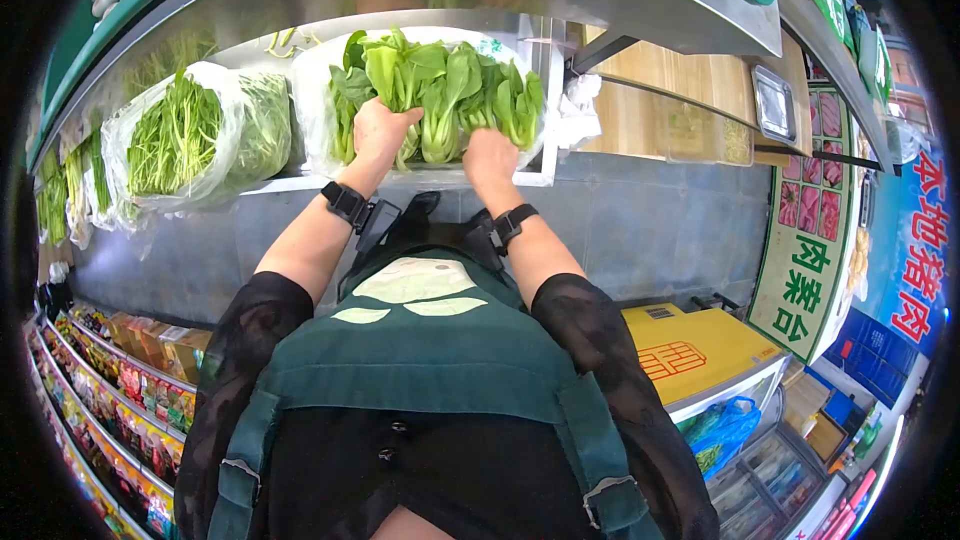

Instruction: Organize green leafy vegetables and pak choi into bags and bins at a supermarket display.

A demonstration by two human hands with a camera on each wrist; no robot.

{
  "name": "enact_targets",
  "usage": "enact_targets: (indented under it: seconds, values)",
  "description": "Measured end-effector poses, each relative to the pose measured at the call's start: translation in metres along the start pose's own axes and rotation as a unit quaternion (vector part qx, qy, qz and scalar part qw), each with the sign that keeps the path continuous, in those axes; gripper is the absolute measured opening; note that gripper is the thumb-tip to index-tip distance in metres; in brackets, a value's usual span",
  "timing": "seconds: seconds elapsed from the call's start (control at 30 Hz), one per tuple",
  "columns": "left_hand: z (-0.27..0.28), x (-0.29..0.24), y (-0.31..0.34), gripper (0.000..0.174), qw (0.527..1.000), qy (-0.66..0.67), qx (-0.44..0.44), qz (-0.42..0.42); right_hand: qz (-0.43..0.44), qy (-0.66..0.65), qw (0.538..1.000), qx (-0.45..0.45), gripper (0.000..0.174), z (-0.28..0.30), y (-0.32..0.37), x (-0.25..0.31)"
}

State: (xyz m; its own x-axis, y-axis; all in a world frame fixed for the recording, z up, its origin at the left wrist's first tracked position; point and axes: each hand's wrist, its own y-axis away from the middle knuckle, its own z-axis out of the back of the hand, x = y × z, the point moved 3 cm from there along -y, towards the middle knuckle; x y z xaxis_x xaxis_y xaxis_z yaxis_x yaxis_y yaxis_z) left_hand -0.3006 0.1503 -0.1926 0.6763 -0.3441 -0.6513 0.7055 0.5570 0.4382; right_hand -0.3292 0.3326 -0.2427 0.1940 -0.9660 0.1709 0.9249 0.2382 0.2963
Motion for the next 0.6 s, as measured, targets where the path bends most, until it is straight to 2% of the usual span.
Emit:
enact_targets:
  seconds: [0.1,0.2,0.23,0.27,0.3,0.33,0.4,0.43,0.47,0.53,0.57,0.6]
  values:
    - [0.003,-0.007,0.002,0.040,0.999,-0.040,-0.008,0.028,-0.032,-0.012,0.999,0.000,0.018,0.000,0.005,-0.001]
    - [0.001,0.010,-0.008,0.040,0.998,0.039,0.008,0.039,-0.076,-0.049,0.996,0.012,0.023,0.008,0.002,-0.007]
    - [-0.001,0.018,-0.009,0.036,0.982,0.184,0.027,0.019,-0.070,-0.116,0.990,0.040,0.027,0.007,-0.001,-0.012]
    - [-0.004,0.025,-0.010,0.032,0.945,0.324,0.047,0.001,-0.065,-0.182,0.979,0.070,0.030,0.007,-0.002,-0.018]
    - [0.009,0.014,0.004,0.023,0.913,0.400,0.071,0.027,-0.067,-0.303,0.941,0.136,0.028,0.003,-0.004,-0.026]
    - [0.016,0.016,0.008,0.023,0.913,0.400,0.071,0.029,-0.068,-0.303,0.941,0.138,0.028,0.013,0.000,-0.026]
    - [0.027,0.017,0.015,0.023,0.863,0.492,0.115,0.012,-0.113,-0.489,0.846,0.181,0.023,0.032,0.009,-0.026]
    - [0.032,0.012,0.022,0.025,0.839,0.529,0.127,0.007,-0.101,-0.541,0.815,0.183,0.015,0.036,0.009,-0.029]
    - [0.034,0.013,0.026,0.025,0.839,0.529,0.127,0.007,-0.101,-0.541,0.815,0.183,0.015,0.040,0.009,-0.035]
    - [0.036,0.016,0.031,0.035,0.804,0.560,0.195,0.035,-0.112,-0.609,0.749,0.236,0.014,0.049,0.012,-0.037]
    - [0.033,0.018,0.034,0.031,0.791,0.573,0.208,0.056,-0.125,-0.626,0.731,0.242,0.011,0.053,0.015,-0.038]
    - [0.030,0.020,0.035,0.031,0.790,0.574,0.207,0.056,-0.125,-0.625,0.731,0.243,0.011,0.055,0.018,-0.039]
